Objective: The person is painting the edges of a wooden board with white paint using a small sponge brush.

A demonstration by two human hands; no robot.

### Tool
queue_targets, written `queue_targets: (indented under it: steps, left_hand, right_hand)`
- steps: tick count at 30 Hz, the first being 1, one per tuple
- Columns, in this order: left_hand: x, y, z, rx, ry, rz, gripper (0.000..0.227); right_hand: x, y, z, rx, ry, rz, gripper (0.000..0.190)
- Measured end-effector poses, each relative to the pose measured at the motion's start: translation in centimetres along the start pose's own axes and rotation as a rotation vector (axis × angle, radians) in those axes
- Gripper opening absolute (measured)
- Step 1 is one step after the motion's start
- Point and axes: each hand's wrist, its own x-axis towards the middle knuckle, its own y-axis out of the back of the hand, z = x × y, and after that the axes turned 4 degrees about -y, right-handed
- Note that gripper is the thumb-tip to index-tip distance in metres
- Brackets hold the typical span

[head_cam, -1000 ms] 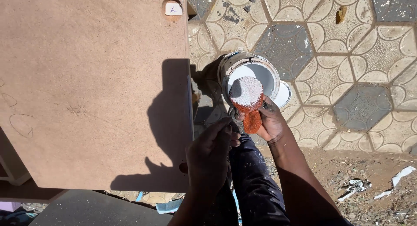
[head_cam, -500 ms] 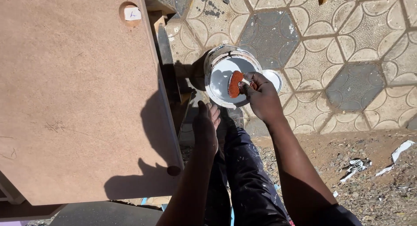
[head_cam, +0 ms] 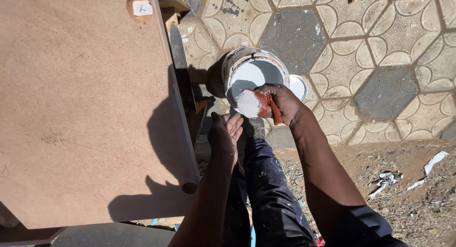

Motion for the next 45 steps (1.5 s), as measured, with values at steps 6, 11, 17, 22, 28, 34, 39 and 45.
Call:
queue_targets:
  steps: [6,11,17,22,28,34,39,45]
  left_hand:
    - [-6.9,-0.7,3.4,0.527,-0.219,0.044,0.050]
    - [-13.9,-2.6,12.9,0.560,-0.763,0.100,0.025]
    - [-0.5,2.7,28.0,1.065,-1.587,0.289,0.040]
    - [0.5,2.6,27.9,1.267,-1.716,0.471,0.042]
    - [-0.5,2.0,27.2,1.356,-1.748,0.483,0.040]
    - [-0.7,0.6,27.5,1.232,-1.643,0.522,0.048]
    - [-1.0,0.1,27.1,1.230,-1.654,0.565,0.047]
    - [-1.3,-0.1,27.0,1.309,-1.636,0.558,0.049]
  right_hand:
    - [-2.7,0.5,2.8,0.635,0.259,-0.371,0.011]
    - [-5.2,-4.2,1.2,0.640,0.532,-0.415,0.041]
    - [-8.9,-9.3,0.0,0.100,0.864,-0.021,0.031]
    - [-8.6,-12.3,-0.7,-0.040,0.992,0.117,0.028]
    - [-4.3,-11.4,-10.9,-0.113,1.219,0.064,0.031]
    - [-9.7,-11.0,-0.8,-0.160,1.102,-0.136,0.009]
    - [-9.5,-13.1,1.5,-0.121,1.104,0.053,0.011]
    - [-2.8,-14.1,-13.4,-0.126,1.368,0.350,0.022]
